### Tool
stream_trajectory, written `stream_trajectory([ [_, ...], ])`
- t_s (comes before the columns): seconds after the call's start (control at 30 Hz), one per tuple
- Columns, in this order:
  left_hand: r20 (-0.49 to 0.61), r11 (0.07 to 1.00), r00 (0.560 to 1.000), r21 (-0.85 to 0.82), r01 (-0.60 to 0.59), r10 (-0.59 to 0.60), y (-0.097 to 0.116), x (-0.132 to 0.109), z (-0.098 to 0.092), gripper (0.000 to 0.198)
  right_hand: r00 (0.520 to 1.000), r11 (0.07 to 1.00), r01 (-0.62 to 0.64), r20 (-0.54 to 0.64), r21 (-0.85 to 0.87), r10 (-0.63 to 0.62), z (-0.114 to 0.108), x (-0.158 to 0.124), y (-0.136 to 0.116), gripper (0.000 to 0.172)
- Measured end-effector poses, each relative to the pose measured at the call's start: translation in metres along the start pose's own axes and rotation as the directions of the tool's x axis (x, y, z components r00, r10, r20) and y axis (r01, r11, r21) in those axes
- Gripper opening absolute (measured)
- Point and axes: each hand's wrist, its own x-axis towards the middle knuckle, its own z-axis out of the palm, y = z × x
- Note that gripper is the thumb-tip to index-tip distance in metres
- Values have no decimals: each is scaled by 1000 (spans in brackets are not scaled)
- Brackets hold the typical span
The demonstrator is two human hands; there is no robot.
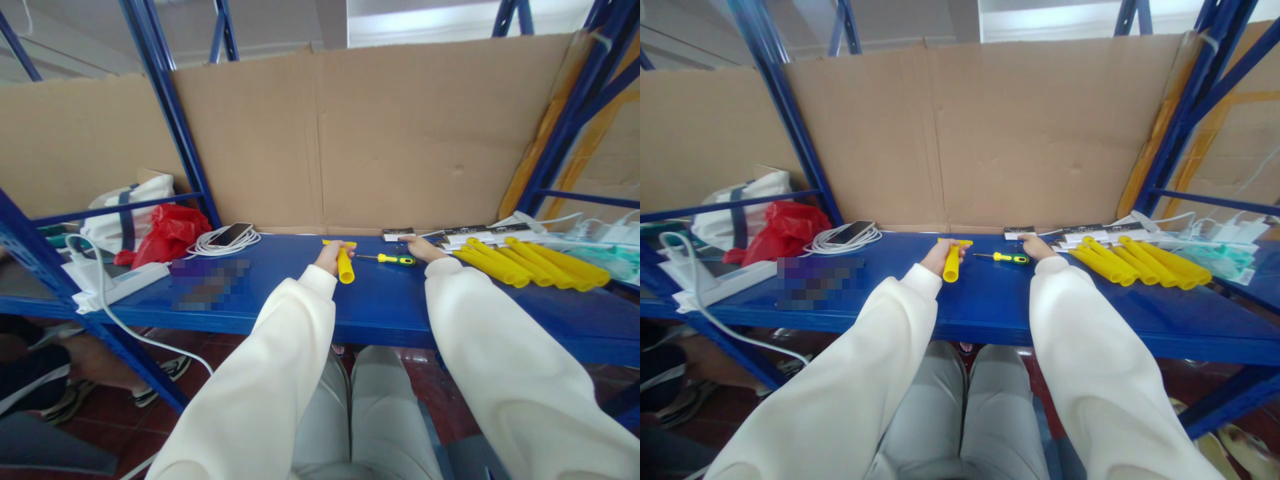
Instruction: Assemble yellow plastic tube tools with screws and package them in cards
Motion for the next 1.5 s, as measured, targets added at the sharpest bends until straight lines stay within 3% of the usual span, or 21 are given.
stream_trajectory([
  [0.13, -11, 1000, 1000, 14, -8, 8, 0, -3, 2, 45, 1000, 1000, 0, 23, 10, 0, -1, 2, 7, 60],
  [0.37, -11, 999, 1000, 33, -10, 10, 0, -4, 2, 45, 987, 985, -87, 119, -147, 105, -4, 1, -9, 52],
  [0.63, -15, 999, 1000, 33, -19, 20, -1, -4, 2, 45, 988, 959, -5, 146, -282, 48, -3, 9, 5, 46],
  [0.73, -13, 999, 1000, 34, -14, 14, -1, -2, 1, 46, 991, 956, -8, 124, -293, 46, -2, 11, 9, 47],
  [0.87, -19, 999, 1000, 29, -20, 20, -1, -1, 1, 45, 995, 969, 71, 85, -236, -52, -4, 10, 3, 49],
  [1.1, -30, 999, 999, 40, -25, 26, -1, -4, 1, 44, 975, 980, 110, 208, -167, -74, -5, 11, -13, 36],
  [1.27, -35, 998, 999, 50, -33, 34, -1, -4, 2, 40, 994, 979, 35, 111, -203, -12, 2, 14, -5, 37],
  [1.5, -41, 998, 998, 44, -36, 38, -3, -2, 2, 42, 999, 995, -39, -19, -93, 37, -5, 9, 1, 45],
])
